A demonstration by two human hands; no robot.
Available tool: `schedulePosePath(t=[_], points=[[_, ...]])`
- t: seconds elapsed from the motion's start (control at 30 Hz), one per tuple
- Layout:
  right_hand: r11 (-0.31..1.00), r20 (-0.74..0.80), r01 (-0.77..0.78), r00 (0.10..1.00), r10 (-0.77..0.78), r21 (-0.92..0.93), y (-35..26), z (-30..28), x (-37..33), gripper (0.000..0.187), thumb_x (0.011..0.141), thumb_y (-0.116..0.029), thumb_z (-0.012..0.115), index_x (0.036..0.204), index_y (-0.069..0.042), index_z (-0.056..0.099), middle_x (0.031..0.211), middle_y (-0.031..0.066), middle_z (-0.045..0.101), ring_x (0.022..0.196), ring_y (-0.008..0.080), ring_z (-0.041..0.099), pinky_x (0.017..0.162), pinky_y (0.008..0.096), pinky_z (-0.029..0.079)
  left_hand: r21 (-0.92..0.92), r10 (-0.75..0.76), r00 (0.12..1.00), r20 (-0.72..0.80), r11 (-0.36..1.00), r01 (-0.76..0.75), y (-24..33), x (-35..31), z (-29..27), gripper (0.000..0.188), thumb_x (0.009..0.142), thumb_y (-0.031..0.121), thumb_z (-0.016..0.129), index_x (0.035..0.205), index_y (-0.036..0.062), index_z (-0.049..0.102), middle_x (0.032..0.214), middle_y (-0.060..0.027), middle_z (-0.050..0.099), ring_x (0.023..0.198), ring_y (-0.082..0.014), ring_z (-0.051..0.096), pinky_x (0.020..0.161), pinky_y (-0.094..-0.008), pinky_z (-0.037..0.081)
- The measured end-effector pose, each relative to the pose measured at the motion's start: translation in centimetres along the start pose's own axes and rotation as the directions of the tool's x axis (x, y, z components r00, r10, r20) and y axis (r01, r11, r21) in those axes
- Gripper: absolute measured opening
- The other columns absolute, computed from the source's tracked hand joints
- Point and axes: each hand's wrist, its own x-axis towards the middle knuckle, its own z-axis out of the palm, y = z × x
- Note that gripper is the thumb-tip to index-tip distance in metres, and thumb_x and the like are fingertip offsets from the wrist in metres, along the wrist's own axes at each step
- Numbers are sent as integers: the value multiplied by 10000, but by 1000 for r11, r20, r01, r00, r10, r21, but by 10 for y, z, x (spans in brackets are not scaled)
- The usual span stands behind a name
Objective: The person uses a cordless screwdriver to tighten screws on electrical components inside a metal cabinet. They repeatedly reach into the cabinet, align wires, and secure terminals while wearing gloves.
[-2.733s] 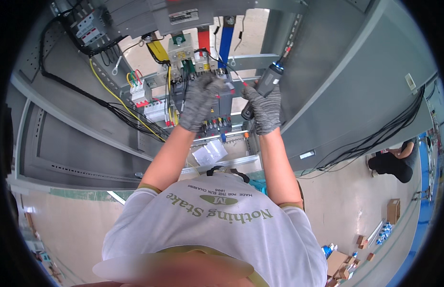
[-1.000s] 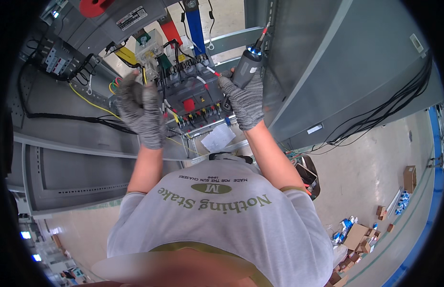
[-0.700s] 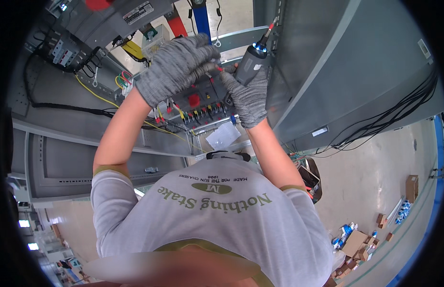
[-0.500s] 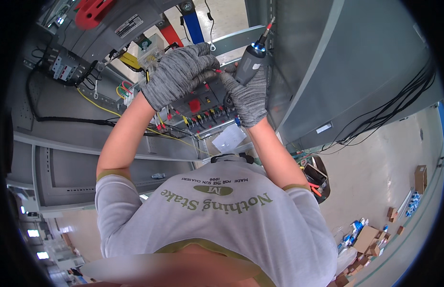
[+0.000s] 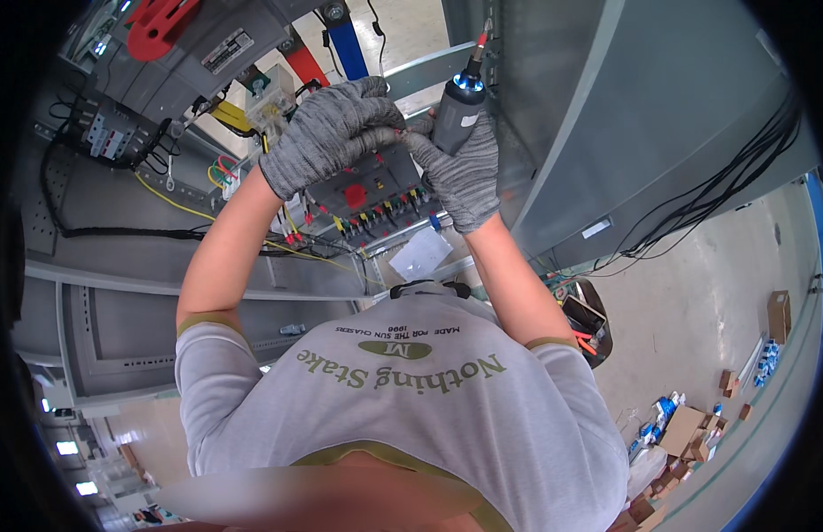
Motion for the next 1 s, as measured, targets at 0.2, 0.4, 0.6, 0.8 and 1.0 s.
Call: schedulePosePath(t=[0.2, 0.4, 0.6, 0.8, 1.0], points=[[997, -23, 56, 998, -57, -44, 6, 1, 2, 338, 778, 9, 725, 1042, -17, 515, 879, 91, 664, 805, 157, 657, 704, 262, 528, 111, -2, 999, -42, 994, 7, 8, 3, 1, 201, 844, 233, 618, 959, 70, 639, 955, -110, 576, 909, -299, 589, 783, -410, 472], [998, -5, 61, 998, -61, 18, 0, 6, 4, 334, 800, -3, 709, 1065, -36, 508, 967, 93, 669, 924, 165, 652, 782, 274, 524, 217, -54, 975, -217, 971, 102, 13, -3, 8, 183, 826, 228, 637, 934, 80, 637, 919, -117, 570, 848, -296, 594, 727, -417, 477], [998, 44, -56, 997, 57, -2, -8, -6, -8, 459, 784, -47, 732, 1164, -39, 475, 920, 63, 627, 851, 128, 612, 748, 280, 523, 198, -56, 932, -358, 971, 134, 10, -1, 9, 139, 829, 204, 642, 900, 84, 644, 849, -96, 572, 762, -283, 588, 664, -408, 459], [918, 284, -396, 876, 389, -35, -45, -17, -50, 600, 891, -219, 651, 1348, -22, 316, 844, 71, 578, 663, 122, 562, 578, 274, 489, 83, -154, 898, -413, 975, 205, 7, -1, 2, 132, 817, 192, 674, 879, 78, 657, 807, -97, 583, 725, -279, 604, 634, -388, 470], [920, 397, -386, 834, 382, -75, -31, -26, -67, 685, 930, -267, 596, 1430, -8, 207, 884, 84, 580, 653, 129, 574, 565, 268, 496, 76, -200, 896, -396, 966, 249, 8, 0, 5, 129, 836, 191, 660, 897, 78, 666, 855, -100, 613, 783, -281, 621, 681, -381, 487]])
